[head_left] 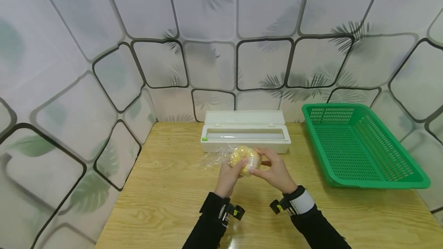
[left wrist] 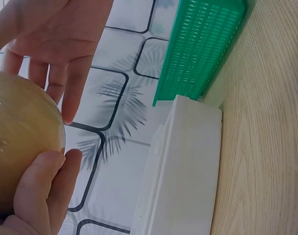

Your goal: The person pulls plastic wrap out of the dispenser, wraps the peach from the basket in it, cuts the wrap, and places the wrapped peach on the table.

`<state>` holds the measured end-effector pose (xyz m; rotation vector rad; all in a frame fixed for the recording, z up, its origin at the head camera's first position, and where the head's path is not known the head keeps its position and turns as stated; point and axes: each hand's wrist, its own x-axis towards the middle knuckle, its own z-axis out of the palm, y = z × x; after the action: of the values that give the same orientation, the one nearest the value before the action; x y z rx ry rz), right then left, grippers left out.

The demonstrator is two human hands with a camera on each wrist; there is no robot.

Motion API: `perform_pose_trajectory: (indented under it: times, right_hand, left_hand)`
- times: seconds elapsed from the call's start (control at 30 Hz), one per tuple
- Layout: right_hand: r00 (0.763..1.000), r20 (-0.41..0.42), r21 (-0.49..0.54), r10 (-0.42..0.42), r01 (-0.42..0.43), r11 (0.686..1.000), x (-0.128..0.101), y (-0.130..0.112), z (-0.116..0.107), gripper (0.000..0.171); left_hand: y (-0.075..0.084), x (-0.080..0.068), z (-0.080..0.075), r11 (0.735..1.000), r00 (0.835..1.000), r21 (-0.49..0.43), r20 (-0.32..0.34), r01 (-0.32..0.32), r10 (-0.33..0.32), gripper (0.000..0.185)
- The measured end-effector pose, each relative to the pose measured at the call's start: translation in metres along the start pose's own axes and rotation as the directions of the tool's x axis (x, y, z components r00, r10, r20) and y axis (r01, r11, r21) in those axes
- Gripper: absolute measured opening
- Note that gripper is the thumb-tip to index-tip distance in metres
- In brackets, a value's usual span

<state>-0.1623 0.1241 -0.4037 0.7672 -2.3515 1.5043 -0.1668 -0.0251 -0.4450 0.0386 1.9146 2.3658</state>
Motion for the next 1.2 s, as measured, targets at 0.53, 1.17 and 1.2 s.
perform_pose_trajectory:
  times: [0.53,1.17,1.2]
  right_hand:
    - [0.983,0.116,0.258,0.144,-0.170,0.951,0.006,0.010,0.001,0.048]
    - [0.927,0.140,-0.399,-0.347,0.373,0.838,0.005,0.039,0.010,0.094]
    - [0.925,0.127,-0.408,-0.358,0.378,0.831,0.006,0.038,0.010,0.092]
  left_hand:
    - [0.018,-0.007,0.005,0.994,0.994,0.020,-0.020,-0.105,0.105,0.033]
    - [0.008,0.004,-0.008,0.968,0.998,-0.240,0.020,0.068,-0.065,0.055]
    - [0.008,0.004,-0.008,0.968,0.998,-0.242,0.021,0.068,-0.065,0.056]
